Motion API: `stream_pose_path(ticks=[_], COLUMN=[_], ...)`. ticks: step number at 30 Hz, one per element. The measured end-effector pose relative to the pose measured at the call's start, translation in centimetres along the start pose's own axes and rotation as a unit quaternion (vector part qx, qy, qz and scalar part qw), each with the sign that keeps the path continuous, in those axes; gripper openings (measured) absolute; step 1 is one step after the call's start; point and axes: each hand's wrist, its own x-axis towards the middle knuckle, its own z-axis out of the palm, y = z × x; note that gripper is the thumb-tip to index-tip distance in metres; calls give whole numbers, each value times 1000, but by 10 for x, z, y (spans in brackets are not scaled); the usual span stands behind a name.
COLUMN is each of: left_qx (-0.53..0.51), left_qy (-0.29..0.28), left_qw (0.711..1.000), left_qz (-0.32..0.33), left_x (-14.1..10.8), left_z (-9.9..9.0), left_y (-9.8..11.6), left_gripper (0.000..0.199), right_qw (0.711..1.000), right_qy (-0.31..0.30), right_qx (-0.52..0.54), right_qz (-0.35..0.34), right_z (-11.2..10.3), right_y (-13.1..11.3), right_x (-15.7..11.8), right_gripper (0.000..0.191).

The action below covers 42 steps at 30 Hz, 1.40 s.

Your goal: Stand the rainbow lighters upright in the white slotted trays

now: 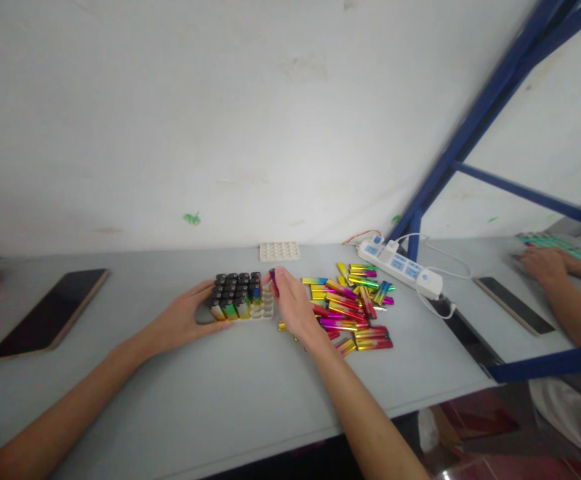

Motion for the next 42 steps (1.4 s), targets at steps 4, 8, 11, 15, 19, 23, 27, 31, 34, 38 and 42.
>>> stream_pose_path(ticks=[4, 8, 11, 15, 19, 23, 27, 31, 34, 38, 42], left_qx=[2, 17, 19, 17, 20, 16, 10, 13, 16, 14, 15], left_qy=[-2, 1, 4, 4, 2, -3, -6, -1, 5, 1, -2], left_qw=[1000, 1000, 1000, 1000, 1000, 1000, 1000, 1000, 1000, 1000, 1000], left_qz=[11, 10, 15, 22, 18, 13, 9, 11, 11, 5, -3], left_x=[-1, -1, -1, 0, 0, -1, 1, 2, 3, 2, 2], left_z=[1, 2, 2, 1, 1, 1, 0, 0, 0, 2, 3], left_y=[0, 0, 1, 5, 6, 2, 0, -2, -3, -5, -7], left_gripper=[87, 88, 85, 81, 80, 81, 82, 84, 84, 86, 83], right_qw=[980, 958, 958, 957, 950, 955, 955, 940, 928, 938, 908], right_qy=[19, 16, -33, -89, -133, -157, -172, -143, -109, -19, 122], right_qx=[-135, -197, -213, -224, -237, -211, -209, -285, -334, -325, -385], right_qz=[-145, -210, -191, -161, -154, -138, -124, -123, -123, -118, -109], right_z=[-8, -14, -17, -21, -27, -31, -33, -27, -23, -59, -147], right_y=[2, 8, 14, 16, 11, 6, 2, 1, 2, 8, 24], right_x=[-3, -2, -1, -2, -2, 2, 3, 2, 2, 9, 19], right_gripper=[54, 39, 31, 27, 31, 37, 46, 44, 54, 60, 40])
